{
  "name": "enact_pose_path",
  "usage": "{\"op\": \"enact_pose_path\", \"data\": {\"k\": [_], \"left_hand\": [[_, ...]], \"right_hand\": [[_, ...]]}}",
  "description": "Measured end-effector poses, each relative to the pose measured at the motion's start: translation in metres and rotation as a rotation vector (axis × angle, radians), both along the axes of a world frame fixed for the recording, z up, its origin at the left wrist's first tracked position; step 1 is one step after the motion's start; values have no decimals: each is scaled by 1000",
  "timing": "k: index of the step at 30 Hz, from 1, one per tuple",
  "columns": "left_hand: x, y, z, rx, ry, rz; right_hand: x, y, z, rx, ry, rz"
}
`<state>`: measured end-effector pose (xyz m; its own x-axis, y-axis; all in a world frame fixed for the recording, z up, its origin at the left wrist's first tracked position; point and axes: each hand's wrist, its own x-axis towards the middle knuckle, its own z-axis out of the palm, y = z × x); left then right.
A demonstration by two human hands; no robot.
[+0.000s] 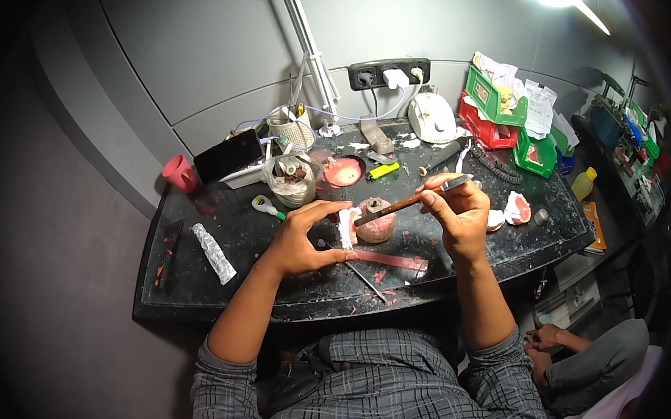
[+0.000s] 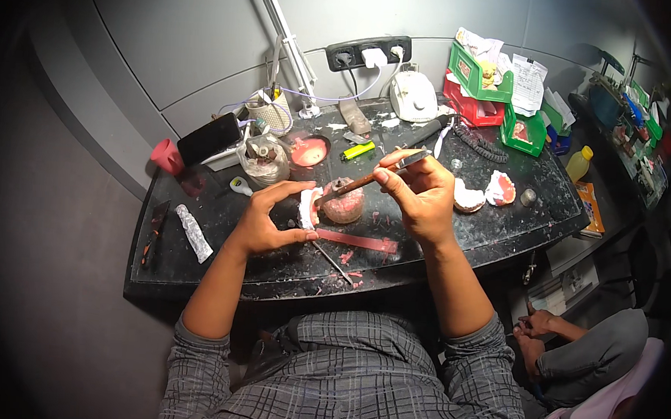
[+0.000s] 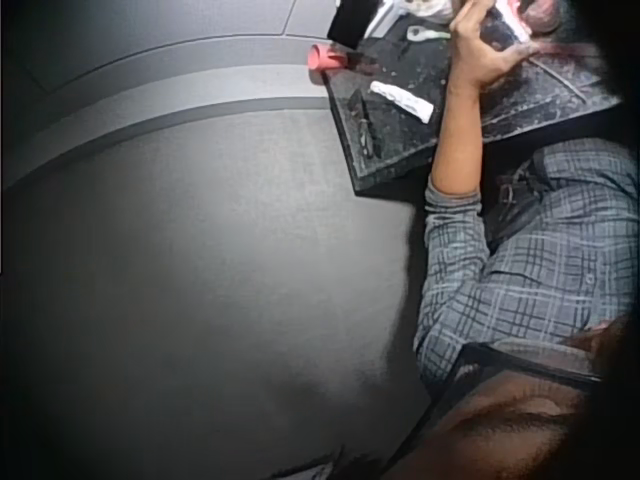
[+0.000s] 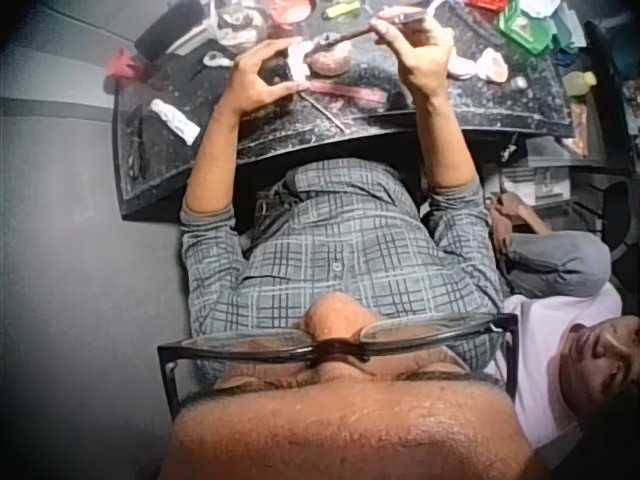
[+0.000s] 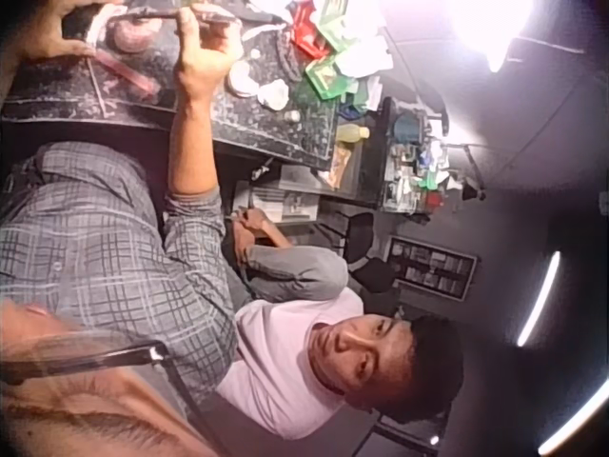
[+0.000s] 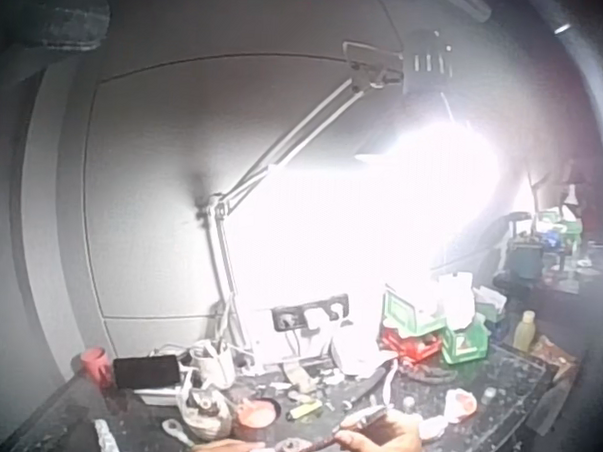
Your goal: The person applies wax to a denture model using a tool, then heats the wax with a burner and continues to shape it on the model.
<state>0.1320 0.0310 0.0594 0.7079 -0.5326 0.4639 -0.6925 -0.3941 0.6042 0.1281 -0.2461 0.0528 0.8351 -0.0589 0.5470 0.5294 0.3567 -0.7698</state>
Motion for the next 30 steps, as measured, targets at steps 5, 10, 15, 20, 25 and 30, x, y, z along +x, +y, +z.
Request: {"op": "enact_pose_path", "data": {"k": [5,10,15,20,25,30], "left_hand": [[0,1,-5,-40,86,-44],[-2,1,-6,-109,194,-114],[-4,2,-6,-167,329,-186],[-3,1,-5,-149,298,-184],[-4,2,-4,-132,285,-170],[-3,3,-4,-90,271,-145]], "right_hand": [[3,0,-2,12,33,20],[5,-1,-2,24,56,85],[6,-2,-3,10,71,113],[4,-1,0,-5,83,132],[4,1,0,8,81,87],[4,1,-1,-8,80,96]]}}
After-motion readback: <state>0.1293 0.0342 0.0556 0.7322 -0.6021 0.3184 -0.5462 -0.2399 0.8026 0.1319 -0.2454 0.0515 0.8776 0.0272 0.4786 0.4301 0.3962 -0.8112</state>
